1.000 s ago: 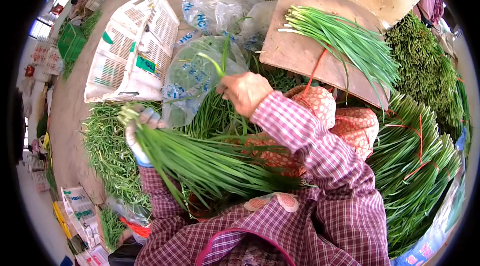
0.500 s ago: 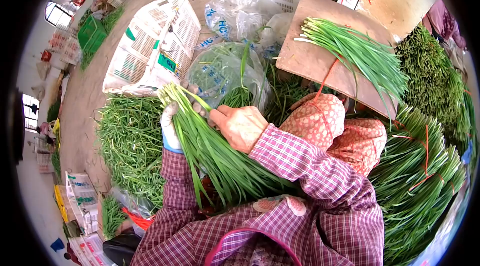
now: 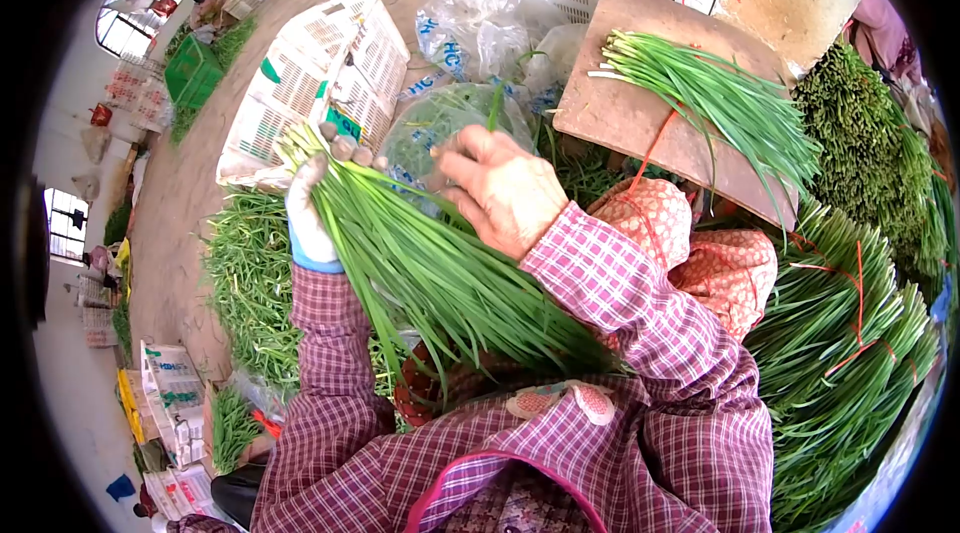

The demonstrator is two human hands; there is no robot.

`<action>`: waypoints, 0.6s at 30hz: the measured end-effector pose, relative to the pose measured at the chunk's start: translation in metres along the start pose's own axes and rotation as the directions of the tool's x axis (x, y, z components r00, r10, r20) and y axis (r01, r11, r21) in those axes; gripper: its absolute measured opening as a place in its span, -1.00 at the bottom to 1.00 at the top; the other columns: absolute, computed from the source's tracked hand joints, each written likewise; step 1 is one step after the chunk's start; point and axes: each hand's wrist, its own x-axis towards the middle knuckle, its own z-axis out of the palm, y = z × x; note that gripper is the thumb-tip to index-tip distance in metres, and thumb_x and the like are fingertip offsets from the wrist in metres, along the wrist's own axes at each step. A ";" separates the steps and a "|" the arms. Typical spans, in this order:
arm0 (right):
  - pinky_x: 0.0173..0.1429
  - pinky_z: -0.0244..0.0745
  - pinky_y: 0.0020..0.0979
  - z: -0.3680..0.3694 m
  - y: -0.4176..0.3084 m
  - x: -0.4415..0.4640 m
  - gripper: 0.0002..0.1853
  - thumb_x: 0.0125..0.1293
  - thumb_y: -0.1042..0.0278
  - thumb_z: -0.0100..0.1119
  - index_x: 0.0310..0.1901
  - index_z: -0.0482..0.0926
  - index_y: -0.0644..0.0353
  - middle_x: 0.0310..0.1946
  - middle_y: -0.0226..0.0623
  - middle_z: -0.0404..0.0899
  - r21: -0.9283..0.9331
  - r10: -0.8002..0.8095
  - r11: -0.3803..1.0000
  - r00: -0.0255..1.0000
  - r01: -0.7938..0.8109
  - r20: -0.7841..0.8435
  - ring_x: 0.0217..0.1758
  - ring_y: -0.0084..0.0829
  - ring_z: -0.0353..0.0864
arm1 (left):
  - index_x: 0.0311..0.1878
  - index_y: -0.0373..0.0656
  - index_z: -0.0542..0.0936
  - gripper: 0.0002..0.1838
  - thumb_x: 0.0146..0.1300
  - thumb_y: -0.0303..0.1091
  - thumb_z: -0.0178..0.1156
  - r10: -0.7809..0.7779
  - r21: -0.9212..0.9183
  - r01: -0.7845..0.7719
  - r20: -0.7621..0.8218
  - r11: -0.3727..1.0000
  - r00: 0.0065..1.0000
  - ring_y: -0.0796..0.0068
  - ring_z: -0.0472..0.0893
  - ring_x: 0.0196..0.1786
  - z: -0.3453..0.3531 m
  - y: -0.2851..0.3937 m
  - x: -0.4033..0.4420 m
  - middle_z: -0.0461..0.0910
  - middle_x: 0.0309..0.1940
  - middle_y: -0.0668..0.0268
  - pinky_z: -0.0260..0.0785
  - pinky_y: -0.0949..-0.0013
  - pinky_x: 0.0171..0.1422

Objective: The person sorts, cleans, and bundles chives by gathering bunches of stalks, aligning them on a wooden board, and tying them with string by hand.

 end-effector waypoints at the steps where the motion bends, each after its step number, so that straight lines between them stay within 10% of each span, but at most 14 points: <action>1: -0.13 0.50 -0.20 -0.007 -0.007 0.006 -0.82 0.11 0.38 0.20 -0.22 0.53 0.06 -0.23 -0.25 0.46 0.032 -0.003 0.999 0.999 0.004 -0.041 -0.13 -0.15 0.53 | 0.13 -0.16 0.37 -0.58 0.20 -0.27 0.10 -0.042 0.010 0.042 0.017 0.999 0.999 0.36 0.49 -0.14 0.007 0.009 0.003 0.48 -0.25 0.33 0.36 0.11 0.16; 5: -0.21 0.49 -0.23 -0.018 -0.036 0.019 -0.77 0.06 0.31 0.27 -0.23 0.50 0.07 -0.35 -0.29 0.45 0.121 -0.046 0.991 0.998 0.050 -0.041 -0.23 -0.20 0.55 | -0.04 -0.26 0.47 -0.66 0.22 -0.22 0.08 -0.022 0.107 0.035 -0.121 0.994 0.992 0.24 0.60 -0.15 0.026 0.021 0.014 0.59 -0.21 0.04 0.50 0.22 -0.03; 18: -0.37 0.49 -0.25 -0.008 -0.043 0.029 -0.75 0.10 0.24 0.29 -0.29 0.48 0.20 -0.52 -0.29 0.61 0.035 0.228 0.974 0.969 -0.226 -0.094 -0.46 -0.20 0.63 | -0.06 -0.30 0.51 -0.69 0.25 -0.26 0.08 -0.030 0.235 0.057 -0.114 0.970 0.993 0.30 0.63 -0.20 0.041 0.036 0.035 0.61 -0.24 0.08 0.53 0.29 -0.08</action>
